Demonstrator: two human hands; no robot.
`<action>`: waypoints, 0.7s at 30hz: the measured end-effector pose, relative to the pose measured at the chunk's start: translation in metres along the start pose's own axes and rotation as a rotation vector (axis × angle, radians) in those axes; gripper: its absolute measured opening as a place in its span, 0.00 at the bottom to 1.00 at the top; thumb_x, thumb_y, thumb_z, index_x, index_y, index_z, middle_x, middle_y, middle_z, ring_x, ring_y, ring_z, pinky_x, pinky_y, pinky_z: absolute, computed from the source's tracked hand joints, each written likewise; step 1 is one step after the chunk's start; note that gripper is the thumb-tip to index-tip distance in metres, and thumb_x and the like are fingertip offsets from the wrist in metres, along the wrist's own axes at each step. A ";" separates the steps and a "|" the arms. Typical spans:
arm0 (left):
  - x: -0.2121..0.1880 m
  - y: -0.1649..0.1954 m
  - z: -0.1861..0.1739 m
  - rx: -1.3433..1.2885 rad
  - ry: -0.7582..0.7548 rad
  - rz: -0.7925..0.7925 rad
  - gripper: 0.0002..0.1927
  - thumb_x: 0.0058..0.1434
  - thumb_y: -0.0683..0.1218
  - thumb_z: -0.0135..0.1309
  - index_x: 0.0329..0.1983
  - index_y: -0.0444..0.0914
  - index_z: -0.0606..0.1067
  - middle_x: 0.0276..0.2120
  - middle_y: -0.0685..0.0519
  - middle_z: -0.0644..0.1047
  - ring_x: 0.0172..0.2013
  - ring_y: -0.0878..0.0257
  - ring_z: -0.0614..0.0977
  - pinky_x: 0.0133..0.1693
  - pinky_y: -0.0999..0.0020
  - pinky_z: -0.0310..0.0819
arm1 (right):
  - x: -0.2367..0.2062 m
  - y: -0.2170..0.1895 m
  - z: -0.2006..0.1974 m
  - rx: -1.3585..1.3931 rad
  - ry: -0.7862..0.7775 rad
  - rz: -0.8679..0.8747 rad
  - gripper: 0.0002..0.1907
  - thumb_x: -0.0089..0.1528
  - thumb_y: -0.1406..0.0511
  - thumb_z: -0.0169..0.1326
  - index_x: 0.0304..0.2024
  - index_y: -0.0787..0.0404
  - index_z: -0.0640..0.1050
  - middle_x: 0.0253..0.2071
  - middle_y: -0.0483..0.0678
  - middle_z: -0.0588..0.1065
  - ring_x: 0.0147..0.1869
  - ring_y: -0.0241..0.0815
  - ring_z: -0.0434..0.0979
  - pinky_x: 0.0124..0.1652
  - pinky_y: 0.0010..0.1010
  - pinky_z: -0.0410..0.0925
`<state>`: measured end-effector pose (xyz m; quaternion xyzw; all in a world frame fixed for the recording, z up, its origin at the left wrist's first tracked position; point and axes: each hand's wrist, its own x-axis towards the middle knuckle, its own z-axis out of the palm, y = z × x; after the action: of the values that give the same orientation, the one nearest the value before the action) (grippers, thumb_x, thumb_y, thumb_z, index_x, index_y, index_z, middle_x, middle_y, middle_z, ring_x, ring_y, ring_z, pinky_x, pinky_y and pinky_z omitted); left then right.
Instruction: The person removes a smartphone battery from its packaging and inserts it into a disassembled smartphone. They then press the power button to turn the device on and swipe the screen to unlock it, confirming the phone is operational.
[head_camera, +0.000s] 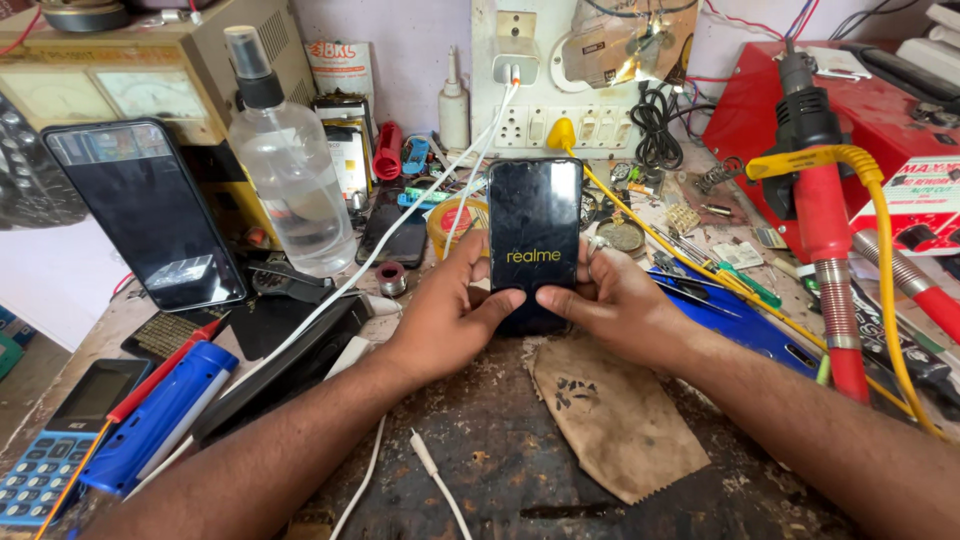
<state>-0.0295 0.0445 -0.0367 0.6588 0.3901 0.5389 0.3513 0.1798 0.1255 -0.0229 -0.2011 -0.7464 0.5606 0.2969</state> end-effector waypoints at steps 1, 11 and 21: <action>0.000 0.000 0.000 -0.036 -0.014 0.006 0.28 0.66 0.34 0.52 0.68 0.39 0.60 0.54 0.49 0.80 0.53 0.65 0.82 0.49 0.71 0.80 | -0.001 0.000 0.000 -0.030 0.014 0.017 0.18 0.64 0.72 0.54 0.57 0.64 0.72 0.51 0.46 0.80 0.54 0.31 0.78 0.54 0.28 0.72; 0.003 -0.012 0.003 -0.119 -0.036 0.062 0.26 0.67 0.33 0.52 0.67 0.36 0.62 0.52 0.46 0.81 0.54 0.62 0.82 0.54 0.69 0.77 | -0.002 -0.005 -0.001 -0.040 0.011 0.052 0.22 0.63 0.73 0.54 0.59 0.62 0.70 0.51 0.45 0.80 0.53 0.30 0.77 0.54 0.27 0.71; 0.004 -0.012 0.007 -0.176 -0.040 0.086 0.20 0.70 0.34 0.49 0.64 0.36 0.65 0.54 0.49 0.79 0.56 0.64 0.79 0.56 0.70 0.75 | -0.008 -0.016 0.007 0.071 0.146 0.125 0.30 0.58 0.72 0.59 0.62 0.56 0.67 0.49 0.46 0.81 0.52 0.33 0.78 0.52 0.27 0.70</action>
<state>-0.0242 0.0531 -0.0469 0.6521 0.3054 0.5725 0.3921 0.1811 0.1107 -0.0110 -0.2770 -0.6886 0.5880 0.3216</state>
